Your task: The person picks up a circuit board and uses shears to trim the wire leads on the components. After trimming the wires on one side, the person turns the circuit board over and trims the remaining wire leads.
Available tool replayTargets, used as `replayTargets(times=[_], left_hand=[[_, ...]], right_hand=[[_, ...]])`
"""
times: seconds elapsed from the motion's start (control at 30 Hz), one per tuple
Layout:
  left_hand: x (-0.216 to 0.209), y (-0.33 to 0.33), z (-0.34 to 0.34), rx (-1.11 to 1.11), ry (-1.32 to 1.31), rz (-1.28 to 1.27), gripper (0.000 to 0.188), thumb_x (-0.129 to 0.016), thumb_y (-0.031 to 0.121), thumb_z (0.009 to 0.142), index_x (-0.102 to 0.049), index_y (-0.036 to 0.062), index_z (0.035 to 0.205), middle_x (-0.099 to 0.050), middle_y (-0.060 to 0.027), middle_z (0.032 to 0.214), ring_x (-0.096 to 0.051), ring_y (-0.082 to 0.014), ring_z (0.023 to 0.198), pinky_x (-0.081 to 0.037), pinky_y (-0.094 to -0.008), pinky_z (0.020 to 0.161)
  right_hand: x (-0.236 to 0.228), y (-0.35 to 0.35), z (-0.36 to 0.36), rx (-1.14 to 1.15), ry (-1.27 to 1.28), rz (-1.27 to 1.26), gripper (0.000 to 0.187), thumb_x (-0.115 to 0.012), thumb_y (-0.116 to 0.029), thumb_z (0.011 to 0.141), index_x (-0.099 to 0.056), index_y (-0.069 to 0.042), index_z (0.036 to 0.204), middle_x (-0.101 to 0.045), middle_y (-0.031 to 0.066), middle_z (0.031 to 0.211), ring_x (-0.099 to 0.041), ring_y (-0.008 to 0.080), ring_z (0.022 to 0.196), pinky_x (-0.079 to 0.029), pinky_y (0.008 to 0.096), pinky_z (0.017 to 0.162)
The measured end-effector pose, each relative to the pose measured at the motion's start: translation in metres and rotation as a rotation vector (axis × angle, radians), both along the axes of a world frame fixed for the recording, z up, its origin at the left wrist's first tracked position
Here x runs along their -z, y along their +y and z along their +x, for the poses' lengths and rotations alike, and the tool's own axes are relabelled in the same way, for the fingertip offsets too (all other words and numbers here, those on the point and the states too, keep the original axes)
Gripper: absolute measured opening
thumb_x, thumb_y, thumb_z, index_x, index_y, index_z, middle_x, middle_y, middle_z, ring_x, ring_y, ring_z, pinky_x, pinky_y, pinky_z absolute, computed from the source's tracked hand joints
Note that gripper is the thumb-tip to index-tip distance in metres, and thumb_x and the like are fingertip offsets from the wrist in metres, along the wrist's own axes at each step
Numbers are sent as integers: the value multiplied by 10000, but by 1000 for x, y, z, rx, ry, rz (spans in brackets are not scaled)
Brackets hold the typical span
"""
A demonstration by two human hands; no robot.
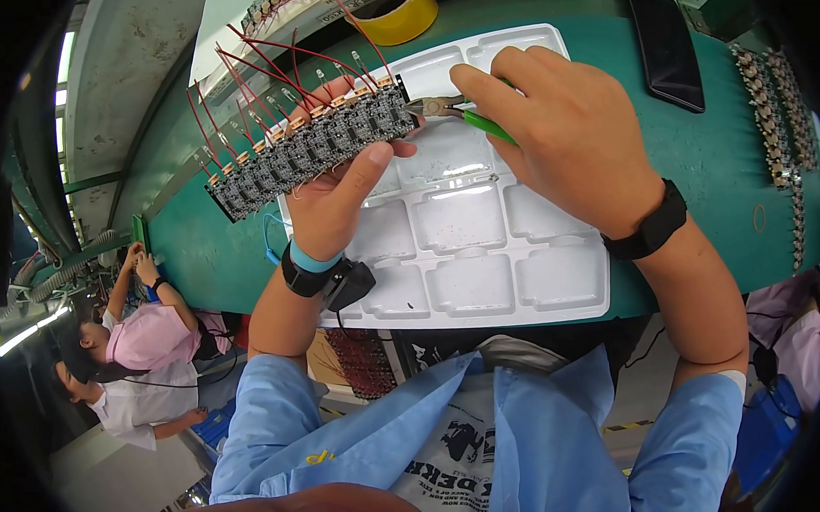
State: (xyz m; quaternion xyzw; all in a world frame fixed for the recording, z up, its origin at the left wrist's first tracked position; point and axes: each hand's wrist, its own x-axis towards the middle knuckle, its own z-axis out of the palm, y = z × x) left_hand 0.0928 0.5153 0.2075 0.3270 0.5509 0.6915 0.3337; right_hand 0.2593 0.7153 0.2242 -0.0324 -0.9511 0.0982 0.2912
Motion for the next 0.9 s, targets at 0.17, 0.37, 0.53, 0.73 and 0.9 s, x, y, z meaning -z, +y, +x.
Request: replayTargets(times=[0.17,0.37,0.53,0.73,0.9], left_hand=[[1,1,1,22,-21,35,668,-710,-32,981,-347,9,1540,-561,-185,1435,-722,-324,1171,-627,-446,1012],[0,1,0,46,10,20,662,-682,-45,994,-325,17,1547,-528,-185,1473,-707,-349,1211,-625,-471,1038],[-4,1,-1,125,-70,36,645,-629,-151,974,-342,57,1513,-497,-133,1464,-629,-336,1340,-603,-482,1085],[-6,2,-1,117,-71,21,618,-631,-151,970,-351,55,1481,-499,-137,1437,-637,-328,1330,-599,-476,1092],[-8,3,-2,129,-51,-5,593,-631,-154,969,-358,60,1449,-493,-132,1435,-638,-329,1329,-593,-480,1098]], right_hand=[[-1,-4,2,17,-58,-38,547,-846,-16,765,-712,-92,1290,-666,71,961,-669,267,839,-536,385,685],[1,-8,1,40,-60,-41,514,-844,-83,770,-689,-107,1260,-615,41,915,-651,232,819,-516,383,644],[0,-7,0,44,-4,-2,486,-842,-116,779,-680,-110,1238,-592,26,890,-646,215,810,-507,378,625],[-1,-8,3,42,-81,-49,587,-836,-30,777,-686,-96,1341,-657,72,955,-663,270,836,-530,395,674],[-1,-8,3,36,-95,-60,584,-832,-32,783,-684,-97,1345,-648,67,933,-655,264,813,-522,396,662]])
